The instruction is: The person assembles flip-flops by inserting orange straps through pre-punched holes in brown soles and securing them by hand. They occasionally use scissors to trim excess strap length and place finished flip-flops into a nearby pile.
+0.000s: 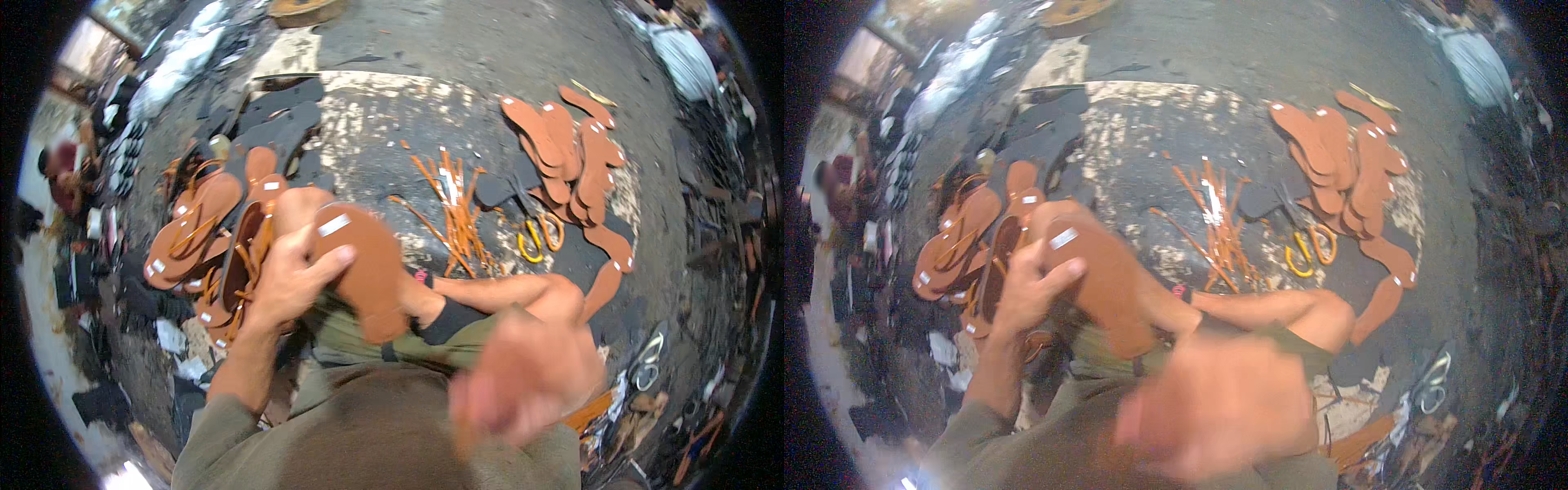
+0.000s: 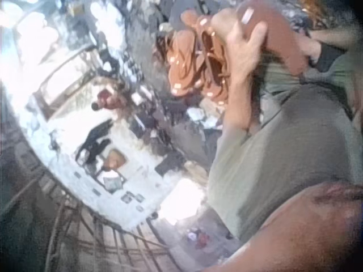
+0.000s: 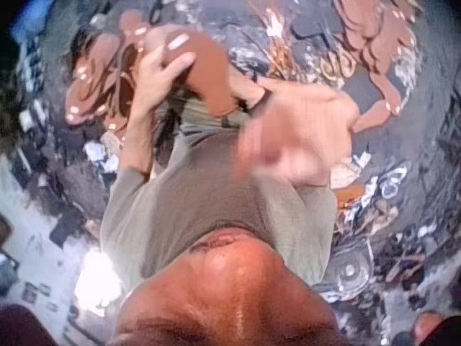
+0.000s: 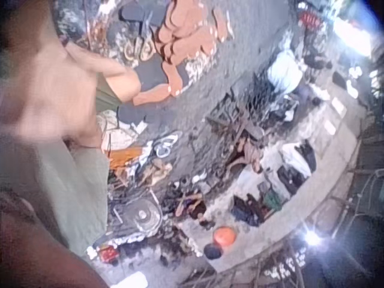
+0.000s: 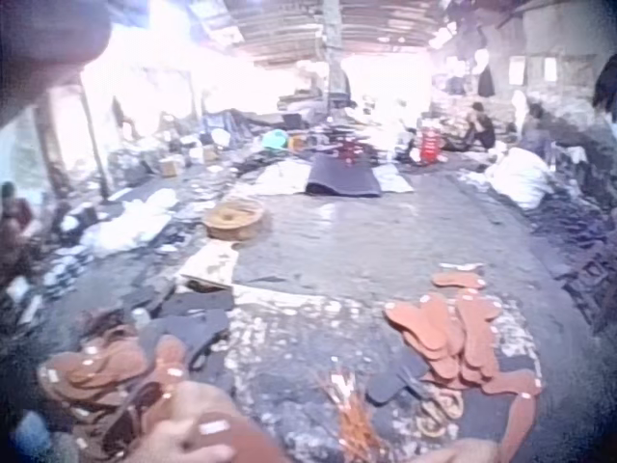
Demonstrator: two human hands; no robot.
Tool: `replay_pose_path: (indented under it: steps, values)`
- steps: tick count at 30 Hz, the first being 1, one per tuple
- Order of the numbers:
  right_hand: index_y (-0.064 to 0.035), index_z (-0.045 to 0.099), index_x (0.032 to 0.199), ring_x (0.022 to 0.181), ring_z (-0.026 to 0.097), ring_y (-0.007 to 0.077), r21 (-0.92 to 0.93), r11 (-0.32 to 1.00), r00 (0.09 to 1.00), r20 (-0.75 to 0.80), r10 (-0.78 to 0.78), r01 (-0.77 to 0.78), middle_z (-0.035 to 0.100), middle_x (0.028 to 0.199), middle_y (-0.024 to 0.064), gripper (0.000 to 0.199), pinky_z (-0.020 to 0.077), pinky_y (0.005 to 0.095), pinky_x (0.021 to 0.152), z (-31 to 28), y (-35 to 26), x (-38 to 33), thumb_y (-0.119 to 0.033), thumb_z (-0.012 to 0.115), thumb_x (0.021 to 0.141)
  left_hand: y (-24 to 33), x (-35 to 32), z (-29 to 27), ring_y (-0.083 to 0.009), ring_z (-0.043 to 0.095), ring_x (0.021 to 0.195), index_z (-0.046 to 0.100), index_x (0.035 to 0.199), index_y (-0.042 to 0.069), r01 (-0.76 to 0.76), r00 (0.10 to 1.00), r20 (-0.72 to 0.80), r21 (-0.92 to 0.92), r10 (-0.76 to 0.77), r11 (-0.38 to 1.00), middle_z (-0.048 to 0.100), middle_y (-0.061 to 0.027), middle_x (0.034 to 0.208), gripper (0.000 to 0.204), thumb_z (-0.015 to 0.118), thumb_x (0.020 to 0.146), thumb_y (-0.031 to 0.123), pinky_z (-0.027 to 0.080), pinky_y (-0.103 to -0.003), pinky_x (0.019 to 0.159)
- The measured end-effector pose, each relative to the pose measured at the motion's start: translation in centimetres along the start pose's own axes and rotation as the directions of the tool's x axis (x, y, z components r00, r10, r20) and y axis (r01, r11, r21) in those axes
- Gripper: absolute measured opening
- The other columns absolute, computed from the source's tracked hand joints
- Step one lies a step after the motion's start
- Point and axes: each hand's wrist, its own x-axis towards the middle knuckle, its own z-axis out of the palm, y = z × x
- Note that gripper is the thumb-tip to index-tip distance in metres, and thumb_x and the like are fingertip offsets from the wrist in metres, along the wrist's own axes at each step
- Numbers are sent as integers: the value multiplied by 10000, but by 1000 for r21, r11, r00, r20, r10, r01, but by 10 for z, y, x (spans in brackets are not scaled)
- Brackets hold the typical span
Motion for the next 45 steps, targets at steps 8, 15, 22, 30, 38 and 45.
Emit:
replay_pose_path:
  steps: [8, 15, 22, 30, 38, 45]
  values:
    - [-3, 672, 976, 762, 713, 268, -519, 818, 968, -117, 220, -249, 710, 869, 126, 142, 561, 392, 667, 44, 72, -11, -48, 773, 887, 7, 11, 33, -155, 737, 871, 664, 1264, -31, -307, 952, 37, 36, 305, 951, 773, -117, 969, 303, 658, 974, 56, 592, -330, 792]
    - [-20, 611, 946, 771, 673, 348, -590, 789, 982, -41, 182, -171, 656, 853, 146, 162, 540, 462, 689, 48, 70, -9, -64, 754, 884, -2, 14, 48, -260, 779, 889, 662, 1268, -26, -450, 883, -49, 189, 466, 873, 767, -205, 1016, 330, 653, 943, 32, 601, -358, 795]
    - [-6, 649, 1000, 743, 692, 323, -536, 790, 954, -143, 262, -297, 697, 872, 155, 136, 547, 407, 657, 43, 93, -17, -68, 748, 931, -14, 23, 49, -238, 727, 1109, 461, 1553, -9, -410, 912, 10, 71, 410, 909, 703, -239, 1299, 571, 583, 995, -15, 569, -333, 933]
    - [-28, 707, 992, 781, 699, 281, -560, 775, 954, -124, 272, -294, 718, 900, 119, 90, 548, 397, 691, 29, 91, -21, -72, 753, 928, -24, 38, 27, -205, 538, 1362, 408, 1596, 6, -174, 919, 261, -408, 297, 896, 560, -128, 1473, 597, 627, 1048, 98, 478, -367, 1117]
    - [-39, 747, 1014, 857, 675, 278, -87, 935, 939, -31, 342, -343, 734, 934, 116, 315, 549, 413, 855, 29, 58, -44, -352, 741, 987, -52, 56, 46, -88, 669, 985, 648, 1259, -15, -281, 959, -186, -546, 212, 789, 714, -45, 1099, 218, 619, 1065, 82, 578, -254, 852]
    - [-25, 604, 1257, 686, 653, 112, 729, 457, 489, -192, 851, -509, 699, 955, 72, 427, 529, 238, 544, 37, 158, -69, -420, 548, 1103, -90, 48, 70, -234, 582, 1266, 639, 1328, -10, -450, 856, -359, -161, 372, 879, 634, -131, 1319, 354, 682, 983, 56, 466, -383, 1111]
